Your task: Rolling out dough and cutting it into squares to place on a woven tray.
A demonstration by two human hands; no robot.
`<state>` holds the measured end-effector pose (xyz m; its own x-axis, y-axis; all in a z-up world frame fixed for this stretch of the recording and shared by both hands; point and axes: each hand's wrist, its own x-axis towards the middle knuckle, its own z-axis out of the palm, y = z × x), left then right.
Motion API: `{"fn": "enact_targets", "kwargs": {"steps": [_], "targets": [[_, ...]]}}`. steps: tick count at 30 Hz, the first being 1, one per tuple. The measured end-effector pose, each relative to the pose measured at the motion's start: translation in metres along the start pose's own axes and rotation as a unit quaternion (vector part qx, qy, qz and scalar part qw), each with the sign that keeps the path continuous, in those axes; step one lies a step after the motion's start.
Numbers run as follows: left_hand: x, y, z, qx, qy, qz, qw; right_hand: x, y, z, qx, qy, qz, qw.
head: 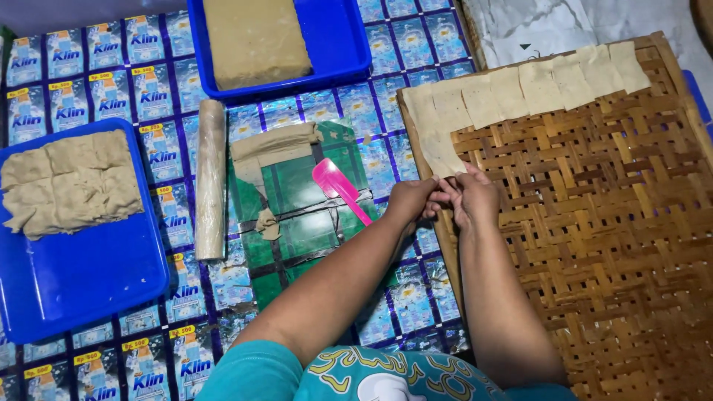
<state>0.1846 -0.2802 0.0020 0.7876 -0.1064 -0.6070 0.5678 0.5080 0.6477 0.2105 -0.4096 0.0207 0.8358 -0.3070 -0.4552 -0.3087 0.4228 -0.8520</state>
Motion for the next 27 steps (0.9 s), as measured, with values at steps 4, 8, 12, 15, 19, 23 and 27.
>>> {"fn": "enact_targets", "kwargs": {"steps": [4,8,12,15,19,23,27], "targets": [[0.022,-0.008,-0.001,0.006,0.023,0.020,1.000,0.000,0.002,0.002,-0.004,0.001,-0.004,1.000],[0.023,-0.010,-0.005,0.054,0.041,0.052,0.996,-0.011,-0.003,0.003,-0.027,0.000,-0.006,1.000],[0.014,-0.002,-0.005,0.089,0.061,0.074,0.991,-0.010,-0.003,0.003,-0.073,-0.004,-0.003,0.997],[0.011,-0.001,-0.005,0.106,0.064,0.085,0.989,-0.015,-0.007,0.001,-0.128,-0.014,-0.001,0.992],[0.006,0.002,-0.003,0.117,0.060,0.095,0.987,0.005,0.003,-0.013,-0.174,-0.007,-0.010,0.985],[0.006,0.003,-0.003,0.144,0.059,0.101,0.983,-0.008,-0.006,-0.010,-0.212,-0.004,-0.026,0.977],[0.006,0.004,-0.003,0.158,0.058,0.098,0.981,-0.019,-0.009,-0.009,-0.247,-0.016,-0.053,0.967]]}}
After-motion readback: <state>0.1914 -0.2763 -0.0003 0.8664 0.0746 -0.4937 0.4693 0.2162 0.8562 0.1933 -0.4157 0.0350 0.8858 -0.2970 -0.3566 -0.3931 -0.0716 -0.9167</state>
